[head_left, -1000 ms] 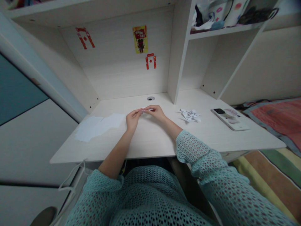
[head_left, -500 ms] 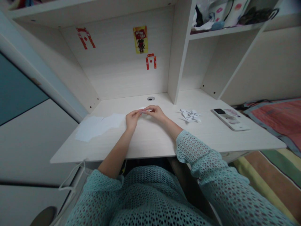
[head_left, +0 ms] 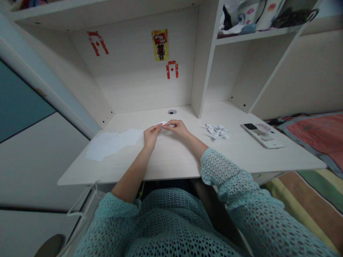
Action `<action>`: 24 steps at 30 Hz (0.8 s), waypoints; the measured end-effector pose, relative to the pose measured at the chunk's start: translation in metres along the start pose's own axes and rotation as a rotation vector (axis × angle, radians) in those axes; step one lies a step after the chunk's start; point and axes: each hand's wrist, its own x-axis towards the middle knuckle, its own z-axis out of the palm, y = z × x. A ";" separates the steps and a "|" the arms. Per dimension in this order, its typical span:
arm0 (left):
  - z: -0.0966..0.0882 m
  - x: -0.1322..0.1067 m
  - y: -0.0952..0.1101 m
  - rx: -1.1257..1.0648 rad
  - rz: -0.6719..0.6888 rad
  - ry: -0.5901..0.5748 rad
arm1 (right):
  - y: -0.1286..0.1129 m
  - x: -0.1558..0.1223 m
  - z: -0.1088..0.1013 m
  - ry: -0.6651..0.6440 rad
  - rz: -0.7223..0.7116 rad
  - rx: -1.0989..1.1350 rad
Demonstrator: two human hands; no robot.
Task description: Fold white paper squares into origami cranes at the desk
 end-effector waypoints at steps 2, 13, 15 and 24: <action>0.000 0.000 0.000 -0.010 0.002 -0.005 | -0.001 -0.001 0.002 0.001 -0.002 0.006; -0.002 0.001 -0.004 0.046 0.032 -0.024 | 0.001 -0.004 0.010 0.051 0.013 0.027; -0.001 0.000 -0.005 0.043 0.030 -0.024 | 0.003 -0.003 0.010 0.051 0.016 0.027; -0.004 0.004 -0.004 -0.023 0.072 0.089 | 0.005 -0.001 0.010 0.143 0.111 0.167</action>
